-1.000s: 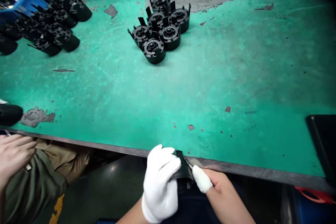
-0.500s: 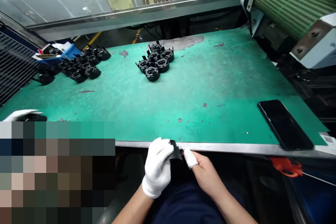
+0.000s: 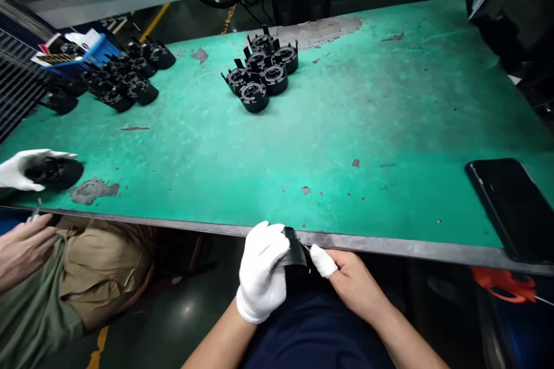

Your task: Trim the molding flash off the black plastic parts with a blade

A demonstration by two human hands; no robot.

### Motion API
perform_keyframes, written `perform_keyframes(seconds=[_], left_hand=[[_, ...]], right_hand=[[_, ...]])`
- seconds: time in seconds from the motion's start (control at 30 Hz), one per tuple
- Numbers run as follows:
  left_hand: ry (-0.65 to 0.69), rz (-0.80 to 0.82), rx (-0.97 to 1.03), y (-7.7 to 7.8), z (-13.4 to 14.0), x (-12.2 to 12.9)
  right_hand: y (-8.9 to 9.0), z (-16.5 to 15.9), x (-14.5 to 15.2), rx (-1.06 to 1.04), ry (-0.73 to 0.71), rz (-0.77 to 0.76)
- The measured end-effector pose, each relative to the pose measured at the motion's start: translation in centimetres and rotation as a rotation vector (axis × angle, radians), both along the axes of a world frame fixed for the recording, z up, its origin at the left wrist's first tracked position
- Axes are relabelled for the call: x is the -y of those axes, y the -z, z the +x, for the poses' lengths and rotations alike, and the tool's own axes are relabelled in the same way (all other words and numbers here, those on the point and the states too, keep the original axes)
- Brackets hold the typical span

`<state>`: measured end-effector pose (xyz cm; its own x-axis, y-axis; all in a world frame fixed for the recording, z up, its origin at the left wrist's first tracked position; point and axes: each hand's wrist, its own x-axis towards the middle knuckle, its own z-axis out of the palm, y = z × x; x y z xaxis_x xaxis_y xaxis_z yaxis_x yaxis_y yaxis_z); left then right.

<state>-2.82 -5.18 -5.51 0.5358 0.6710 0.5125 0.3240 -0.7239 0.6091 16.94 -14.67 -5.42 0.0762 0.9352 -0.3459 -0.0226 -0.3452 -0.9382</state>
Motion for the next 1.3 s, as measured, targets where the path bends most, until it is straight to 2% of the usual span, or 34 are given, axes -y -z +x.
perform_keyframes(seconds=[0.13,0.23,0.4,0.57,0.73,0.83,0.93,1.0,1.1,1.2,1.27,1.3], left_hand=[[0.001,-0.029,-0.044,-0.1,0.0,-0.1],[0.034,-0.021,-0.058,-0.3,-0.1,-0.3],[0.07,0.01,-0.057,-0.6,-0.2,-0.5],[0.038,0.0,-0.081,-0.7,-0.1,-0.5],[0.051,-0.013,-0.087,-0.8,-0.1,-0.3],[0.048,-0.102,-0.118,-2.6,0.2,-0.1],[0.08,-0.228,-0.123,-5.5,0.2,0.2],[0.058,-0.324,-0.068,-7.2,-0.3,0.3],[-0.003,-0.545,0.014,-8.4,-1.3,0.5],[0.086,-0.804,0.039,-8.6,-1.7,0.5],[0.107,-0.846,0.053,-8.9,-1.4,0.5],[0.07,-0.806,0.045,-9.2,-1.1,0.5]], right_hand=[[-0.8,-0.3,1.0,-0.088,0.034,-0.051],[-1.6,-0.4,1.2,-0.149,0.083,-0.034],[-1.9,-0.6,0.3,-0.138,0.018,0.041],[-1.9,-0.5,0.6,-0.101,0.168,-0.026],[-2.2,-1.0,0.6,-0.129,0.012,0.06],[-1.9,-1.5,0.8,-0.018,0.012,0.128],[-1.7,-1.5,0.9,0.067,0.071,0.197],[-2.0,-1.2,0.3,0.049,0.088,0.227],[-3.0,-1.2,-1.7,-0.193,0.039,0.169],[-4.3,-2.2,-3.7,-0.507,-0.082,0.05],[-5.0,-3.0,-4.2,-0.59,-0.114,0.009],[-5.2,-3.3,-4.1,-0.589,-0.105,-0.002]])
